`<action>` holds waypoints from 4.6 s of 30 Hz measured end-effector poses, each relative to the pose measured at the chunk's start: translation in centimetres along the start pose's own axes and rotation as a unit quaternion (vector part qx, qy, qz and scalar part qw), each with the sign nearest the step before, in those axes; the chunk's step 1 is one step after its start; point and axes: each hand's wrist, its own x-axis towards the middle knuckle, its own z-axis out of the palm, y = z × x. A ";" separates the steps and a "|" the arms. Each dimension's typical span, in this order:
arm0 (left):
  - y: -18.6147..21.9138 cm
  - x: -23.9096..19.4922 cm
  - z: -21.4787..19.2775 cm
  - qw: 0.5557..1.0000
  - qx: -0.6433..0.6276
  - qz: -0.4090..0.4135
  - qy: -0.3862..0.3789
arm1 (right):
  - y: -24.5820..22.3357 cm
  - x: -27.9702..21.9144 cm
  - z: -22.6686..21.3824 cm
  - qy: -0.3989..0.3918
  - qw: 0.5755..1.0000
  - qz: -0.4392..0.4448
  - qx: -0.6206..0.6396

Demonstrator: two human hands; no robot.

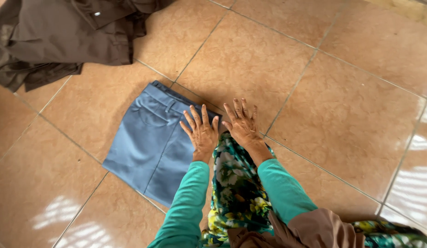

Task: The person sits on the floor and folds multiple pairs of grey trousers by hand. They lay each pair flat, fold the legs together, and then fold the garment into a compact rectangle before stacking it with the others.

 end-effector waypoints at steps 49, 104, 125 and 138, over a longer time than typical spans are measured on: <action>44.0 -21.5 2.3 0.834 -0.010 0.412 -0.368 | 28.8 -39.4 -15.8 -0.043 0.819 0.573 0.008; 49.6 -27.2 6.3 0.799 -0.365 0.243 -0.411 | 30.7 -54.4 -33.7 0.325 0.676 0.515 0.415; 46.7 -26.2 0.9 0.638 -0.481 0.228 -0.556 | 34.6 -57.3 -34.7 0.301 0.784 0.543 -0.020; 44.6 -20.9 6.4 0.633 -0.592 -0.118 -0.485 | 36.2 -44.9 -25.9 0.274 0.826 0.477 -0.125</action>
